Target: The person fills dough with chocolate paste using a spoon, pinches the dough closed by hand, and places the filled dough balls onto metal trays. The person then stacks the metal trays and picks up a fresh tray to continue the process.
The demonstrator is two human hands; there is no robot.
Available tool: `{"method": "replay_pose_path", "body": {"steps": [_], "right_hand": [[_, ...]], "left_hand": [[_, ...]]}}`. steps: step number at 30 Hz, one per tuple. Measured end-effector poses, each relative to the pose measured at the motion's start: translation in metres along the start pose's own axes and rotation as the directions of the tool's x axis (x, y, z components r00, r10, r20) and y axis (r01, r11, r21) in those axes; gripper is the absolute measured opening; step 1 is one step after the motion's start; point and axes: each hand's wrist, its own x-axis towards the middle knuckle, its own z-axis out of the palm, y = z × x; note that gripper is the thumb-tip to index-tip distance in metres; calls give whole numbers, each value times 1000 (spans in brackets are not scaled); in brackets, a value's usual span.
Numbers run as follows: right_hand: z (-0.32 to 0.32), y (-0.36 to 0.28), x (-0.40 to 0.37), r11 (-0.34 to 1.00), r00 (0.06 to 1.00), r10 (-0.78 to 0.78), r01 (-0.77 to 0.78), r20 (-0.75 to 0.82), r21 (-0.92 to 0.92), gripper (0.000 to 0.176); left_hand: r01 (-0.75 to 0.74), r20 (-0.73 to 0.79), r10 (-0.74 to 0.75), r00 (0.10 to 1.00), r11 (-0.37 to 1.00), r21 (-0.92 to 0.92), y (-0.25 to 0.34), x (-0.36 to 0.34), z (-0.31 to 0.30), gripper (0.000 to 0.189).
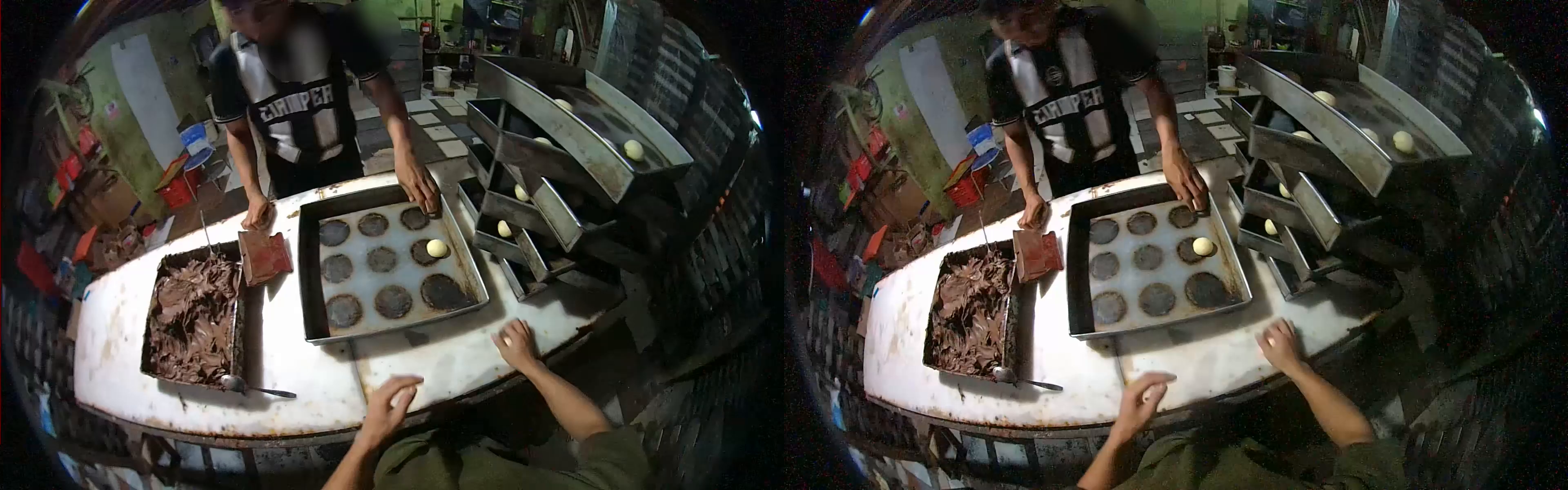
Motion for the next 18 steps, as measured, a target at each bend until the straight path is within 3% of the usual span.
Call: {"method": "replay_pose_path", "body": {"steps": [1, 2, 3, 5, 6, 7, 9, 11, 13, 14, 15, 16, 17, 18], "right_hand": [[11, -4, 15, 998, 998, 13, -10, -56, 55, 20], [25, -5, 22, 991, 1000, -28, 28, -2, 131, 18], [39, -6, 27, 976, 996, -77, 66, 46, 209, 15], [61, -8, 10, 840, 983, -178, 177, -48, 512, 11], [38, -22, 8, 900, 931, -278, 167, 235, 402, 17], [7, -31, 7, 940, 805, -316, 195, 501, 280, 24], [-5, -4, -19, 793, 775, -603, 558, 188, 244, 21], [-25, 27, -28, 791, 702, -607, 578, 373, 201, 32], [-57, 38, -21, 905, 638, -423, 338, 644, 258, 32], [-62, 56, -17, 885, 567, -462, 243, 683, 397, 30], [-106, 61, -2, 788, 515, -592, 206, 620, 580, 30], [-152, 60, 16, 759, 375, -615, 44, 693, 650, 33], [-198, 64, 24, 677, 370, -693, 40, 619, 735, 36], [-258, 62, 43, 687, 269, -706, 35, 656, 725, 38]], "left_hand": [[-59, -29, 60, 998, 998, 38, -2, 20, 4, 17], [-198, -63, 203, 977, 976, 87, -4, 47, 8, 16], [-191, -68, 204, 977, 968, 161, -9, 78, 12, 16], [-119, -86, 138, 987, 973, 200, -23, 150, 24, 17], [-118, -120, 142, 983, 975, 188, -36, 187, 37, 19], [-56, -88, 80, 993, 966, 251, -44, 222, 47, 21], [-101, -3, 123, 992, 829, 550, -107, 287, 62, 30], [117, -27, -142, 989, 680, 723, -125, 324, 83, 35], [21, 47, -144, 988, 439, 898, -163, 343, 88, 38], [-36, 58, -55, 997, 333, 942, -193, 347, 87, 37], [-76, 69, 37, 997, 219, 973, -208, 356, 88, 37], [88, -72, -63, 995, 296, 951, -182, 357, 94, 33], [251, -198, -177, 964, 358, 900, -161, 354, 100, 30], [186, -150, -132, 980, 326, 927, -186, 358, 92, 26]]}}
